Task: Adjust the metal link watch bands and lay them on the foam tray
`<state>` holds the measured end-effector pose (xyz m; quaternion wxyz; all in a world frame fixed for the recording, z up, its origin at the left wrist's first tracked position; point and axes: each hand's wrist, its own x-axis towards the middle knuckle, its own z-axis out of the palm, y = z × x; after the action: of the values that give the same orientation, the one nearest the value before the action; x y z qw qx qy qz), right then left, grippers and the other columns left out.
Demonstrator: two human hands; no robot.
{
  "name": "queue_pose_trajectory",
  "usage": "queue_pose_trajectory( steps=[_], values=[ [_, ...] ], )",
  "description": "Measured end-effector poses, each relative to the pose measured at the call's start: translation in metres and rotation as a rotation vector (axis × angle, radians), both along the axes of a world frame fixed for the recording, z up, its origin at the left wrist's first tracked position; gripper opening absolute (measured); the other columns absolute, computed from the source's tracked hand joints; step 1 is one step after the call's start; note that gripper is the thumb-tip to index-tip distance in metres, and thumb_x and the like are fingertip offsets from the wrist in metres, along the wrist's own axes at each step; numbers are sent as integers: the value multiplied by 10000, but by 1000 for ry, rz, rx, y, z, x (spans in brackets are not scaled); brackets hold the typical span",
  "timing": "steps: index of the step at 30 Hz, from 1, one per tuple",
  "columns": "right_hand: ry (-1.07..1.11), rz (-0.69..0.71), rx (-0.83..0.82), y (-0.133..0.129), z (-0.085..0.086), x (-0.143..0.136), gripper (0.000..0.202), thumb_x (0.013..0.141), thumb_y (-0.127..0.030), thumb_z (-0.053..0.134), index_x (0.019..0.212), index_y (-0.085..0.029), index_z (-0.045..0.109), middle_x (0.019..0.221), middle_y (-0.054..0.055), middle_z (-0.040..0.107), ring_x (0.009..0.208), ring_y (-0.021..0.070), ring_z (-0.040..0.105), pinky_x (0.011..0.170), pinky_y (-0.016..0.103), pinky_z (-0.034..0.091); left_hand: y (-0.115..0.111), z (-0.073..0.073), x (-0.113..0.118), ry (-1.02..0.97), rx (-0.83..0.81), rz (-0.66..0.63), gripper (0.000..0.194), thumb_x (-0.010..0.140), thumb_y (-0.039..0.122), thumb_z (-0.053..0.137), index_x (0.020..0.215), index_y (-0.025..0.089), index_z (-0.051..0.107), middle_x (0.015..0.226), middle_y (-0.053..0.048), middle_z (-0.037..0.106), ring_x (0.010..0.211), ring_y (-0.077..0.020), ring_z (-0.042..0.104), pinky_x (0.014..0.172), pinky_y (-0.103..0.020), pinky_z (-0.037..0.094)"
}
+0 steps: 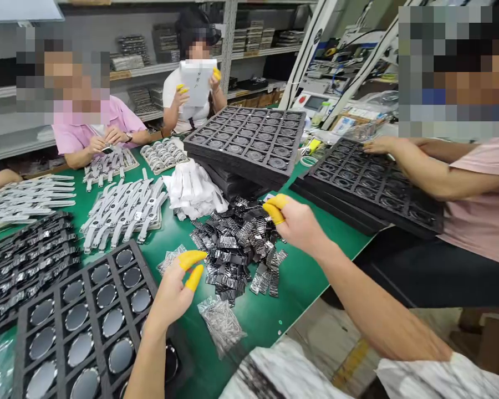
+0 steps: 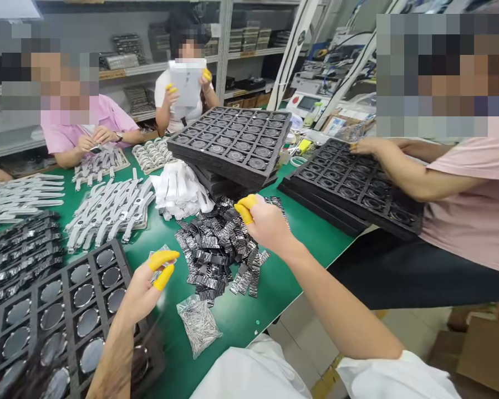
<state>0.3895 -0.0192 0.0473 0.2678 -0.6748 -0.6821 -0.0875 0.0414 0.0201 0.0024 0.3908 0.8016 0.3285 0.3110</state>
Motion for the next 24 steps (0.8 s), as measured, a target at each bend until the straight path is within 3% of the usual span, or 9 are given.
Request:
queue_pose_trajectory(
  steps=[2, 4, 7, 9, 11, 13, 16, 20, 24],
  values=[
    [37, 128, 47, -8, 30, -13, 273, 1070, -338, 471, 1007, -195, 695, 876, 88, 725, 754, 217, 660, 676, 315, 478, -1, 3, 1, -52, 6, 37, 353, 1021, 347, 610, 1361, 275, 674, 1391, -110, 683, 1228, -248, 653, 1021, -419, 550],
    [48, 292, -50, -17, 51, -33, 268, 1074, -364, 484, 1007, -216, 698, 869, 63, 724, 699, 193, 645, 652, 309, 473, -5, 10, 3, -91, -22, 34, 469, 979, 373, 680, 1434, 278, 618, 1511, -116, 605, 1390, -284, 558, 1121, -462, 494],
    [79, 468, -197, -22, 56, -69, 319, 1084, -418, 450, 1026, -247, 713, 895, 50, 725, 774, 201, 673, 701, 313, 505, -13, 20, 12, -109, -184, -47, 655, 879, 408, 806, 1478, 268, 580, 1594, -120, 538, 1501, -320, 462, 1235, -492, 391],
    [142, 509, -284, -21, 44, -90, 361, 1087, -448, 421, 1016, -253, 716, 915, 49, 723, 808, 207, 678, 731, 323, 526, -15, 24, 18, -102, -401, -152, 537, 887, 436, 793, 1367, 231, 664, 1434, -130, 672, 1346, -305, 619, 1171, -459, 465],
    [268, 507, -321, -20, 26, -104, 366, 1090, -453, 413, 1024, -249, 710, 917, 45, 718, 814, 206, 678, 751, 331, 544, -15, 22, 19, -111, -643, -267, 372, 951, 485, 699, 1167, 184, 735, 1053, -107, 789, 934, -240, 766, 922, -390, 592],
    [481, 469, -305, -22, 5, -111, 321, 1095, -438, 433, 1142, -243, 684, 922, 32, 715, 800, 193, 682, 737, 320, 560, -12, 19, 16, -151, -794, -290, 378, 975, 526, 642, 1001, 159, 728, 762, -43, 731, 560, -154, 676, 624, -301, 554],
    [693, 387, -306, -34, -27, -112, 291, 1091, -389, 490, 1298, -234, 625, 994, 35, 720, 810, 175, 687, 721, 300, 572, -3, 14, 7, -238, -785, -106, 385, 928, 535, 704, 919, 151, 691, 678, 7, 654, 400, -68, 492, 457, -225, 390],
    [244, 574, -618, -57, -73, -123, 180, 1045, -282, 586, 1138, -218, 726, 1059, 82, 697, 932, 215, 669, 779, 327, 557, 4, 12, 3, -331, -764, 138, 406, 872, 547, 765, 978, 160, 704, 650, 35, 590, 400, -30, 303, 419, -201, 217],
    [-142, 635, -753, -66, -102, -146, 194, 999, -130, 584, 1097, -191, 740, 1058, 122, 675, 966, 258, 626, 674, 325, 511, 3, 12, 6, -440, -767, 171, 556, 896, 705, 655, 860, 153, 716, 542, 37, 480, 414, -54, 260, 444, -234, 201]
  ],
)
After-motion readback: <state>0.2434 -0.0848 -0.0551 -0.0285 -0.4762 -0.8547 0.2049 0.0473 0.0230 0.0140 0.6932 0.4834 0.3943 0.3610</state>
